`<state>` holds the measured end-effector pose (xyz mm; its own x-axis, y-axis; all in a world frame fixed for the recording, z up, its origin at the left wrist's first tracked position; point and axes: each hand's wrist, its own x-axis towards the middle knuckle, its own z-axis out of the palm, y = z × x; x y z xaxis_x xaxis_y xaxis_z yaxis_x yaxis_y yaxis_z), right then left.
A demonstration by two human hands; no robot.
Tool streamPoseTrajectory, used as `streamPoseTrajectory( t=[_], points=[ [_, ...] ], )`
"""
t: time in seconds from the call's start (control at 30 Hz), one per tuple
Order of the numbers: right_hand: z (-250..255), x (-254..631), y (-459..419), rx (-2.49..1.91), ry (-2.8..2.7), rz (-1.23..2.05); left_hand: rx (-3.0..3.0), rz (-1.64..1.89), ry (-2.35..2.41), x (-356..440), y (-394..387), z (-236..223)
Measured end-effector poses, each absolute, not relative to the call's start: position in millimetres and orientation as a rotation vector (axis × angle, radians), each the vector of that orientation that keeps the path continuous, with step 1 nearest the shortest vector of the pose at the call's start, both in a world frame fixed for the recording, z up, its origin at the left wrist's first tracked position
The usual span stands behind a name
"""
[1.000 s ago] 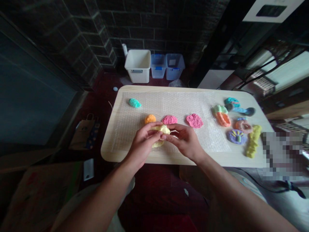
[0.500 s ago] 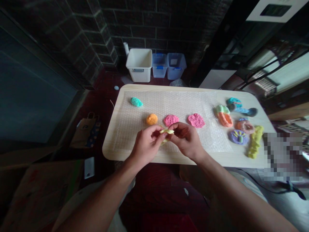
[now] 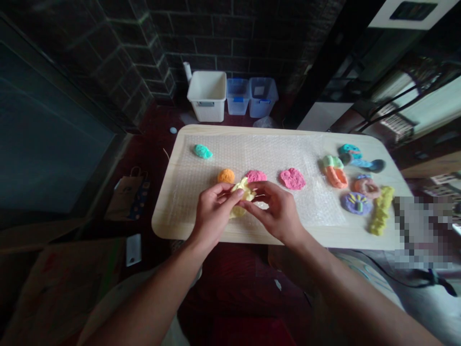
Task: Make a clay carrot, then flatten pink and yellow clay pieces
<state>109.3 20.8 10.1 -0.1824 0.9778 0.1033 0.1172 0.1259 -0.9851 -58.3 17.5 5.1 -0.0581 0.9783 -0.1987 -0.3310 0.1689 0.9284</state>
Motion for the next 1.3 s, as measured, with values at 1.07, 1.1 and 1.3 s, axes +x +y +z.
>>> streamPoseTrajectory(
  t=[1.07, 1.1, 1.3],
  points=[
    [22, 109, 32, -0.939, -1.125, 1.591, 0.770, 1.124, 0.940, -71, 24, 15],
    [20, 110, 33, -0.962, -1.127, 1.540, 0.760, 1.126, 0.958, -72, 24, 14],
    [18, 113, 27, -1.095, -1.242, 1.248, 0.788, 1.116, 1.043, -71, 23, 10]
  ],
)
